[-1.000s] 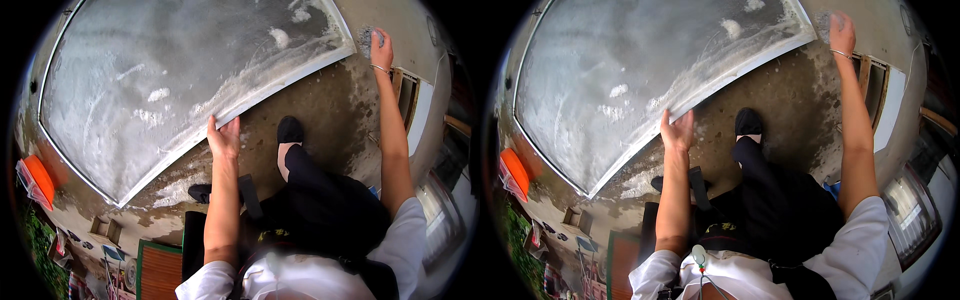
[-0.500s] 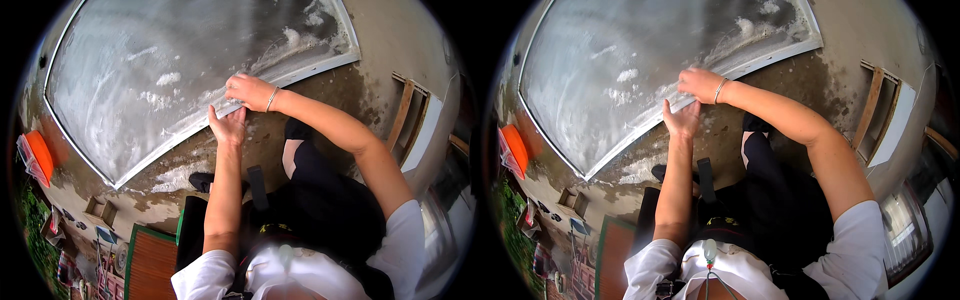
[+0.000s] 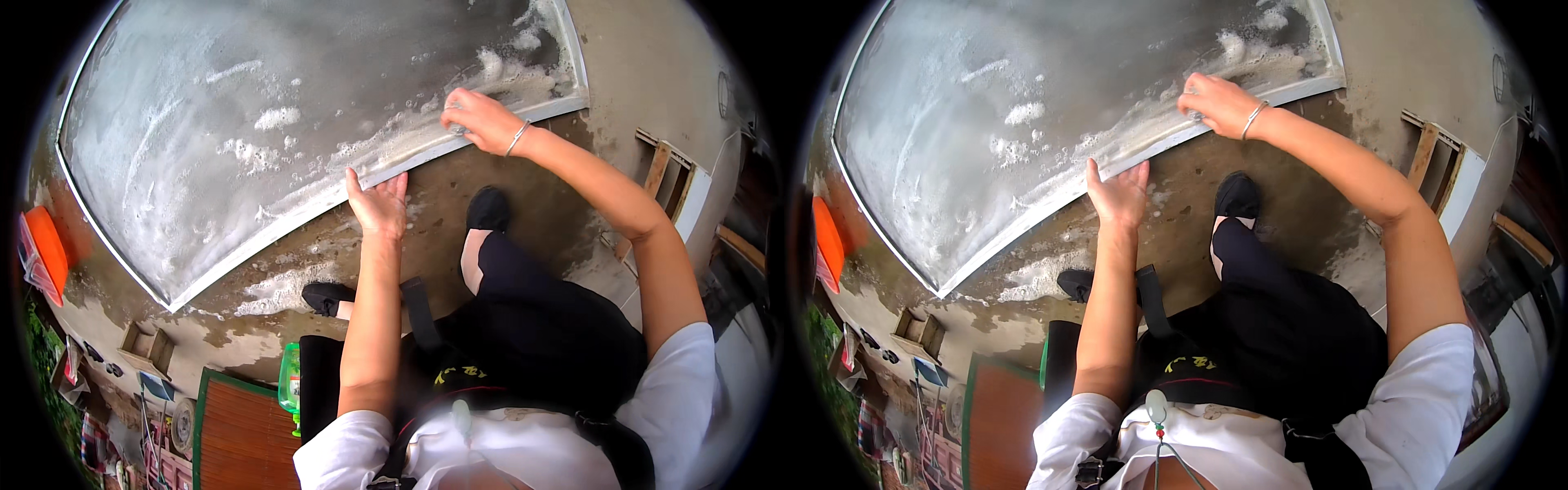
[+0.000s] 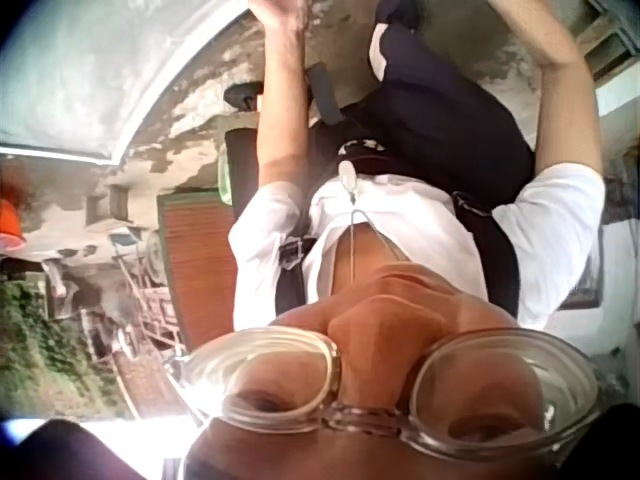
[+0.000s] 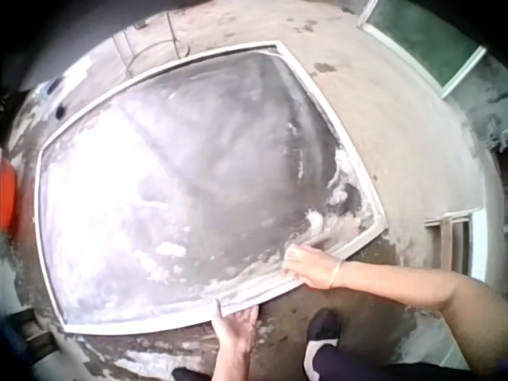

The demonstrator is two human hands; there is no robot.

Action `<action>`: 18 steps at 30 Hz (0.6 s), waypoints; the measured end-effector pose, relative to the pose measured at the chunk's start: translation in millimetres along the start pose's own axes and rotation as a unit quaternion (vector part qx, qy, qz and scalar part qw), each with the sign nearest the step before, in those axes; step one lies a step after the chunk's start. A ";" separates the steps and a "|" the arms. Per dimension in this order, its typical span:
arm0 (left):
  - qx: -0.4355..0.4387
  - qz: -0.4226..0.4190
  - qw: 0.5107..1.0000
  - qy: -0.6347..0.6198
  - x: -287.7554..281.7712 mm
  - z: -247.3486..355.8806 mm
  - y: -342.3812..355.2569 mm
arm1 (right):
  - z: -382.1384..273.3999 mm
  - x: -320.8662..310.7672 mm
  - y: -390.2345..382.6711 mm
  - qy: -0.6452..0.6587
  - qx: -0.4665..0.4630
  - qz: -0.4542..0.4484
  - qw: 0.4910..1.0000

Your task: The person cleans a window screen using a cloth and soapy water. They apply soap to the mesh surface, scrub it with the cloth in circular and sweeping motions, and wipe the metal frame.

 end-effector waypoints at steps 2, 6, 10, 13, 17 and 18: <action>-0.002 -0.010 1.000 0.007 -10.5 6.6 8.7 | -49.5 22.2 32.6 0.031 -0.028 0.050 0.998; -0.004 0.019 1.000 0.010 -8.9 4.0 9.9 | -43.1 18.4 24.0 0.017 -0.019 0.005 1.000; 0.004 0.042 0.999 0.003 -7.9 8.5 10.1 | 72.4 -24.6 -48.9 -0.111 0.056 -0.065 0.990; 0.000 0.028 0.999 0.021 0.1 -9.4 11.2 | 185.0 -56.2 -123.0 -0.299 0.155 -0.182 0.924; 0.017 0.045 0.997 0.053 -11.5 7.9 13.1 | 174.2 -76.7 -67.0 -0.312 0.085 -0.072 0.943; 0.015 0.052 0.998 0.043 -10.4 7.7 12.3 | 173.6 -94.2 -43.1 -0.326 0.067 0.013 0.943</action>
Point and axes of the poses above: each hand's wrist, its own y-axis towards the middle knuckle, its own x-axis out of the palm, z = x × y, the point moved 7 cm from there along y, towards the middle knuckle, and after that the axes turned 15 degrees about -y, right-handed, at the moved point
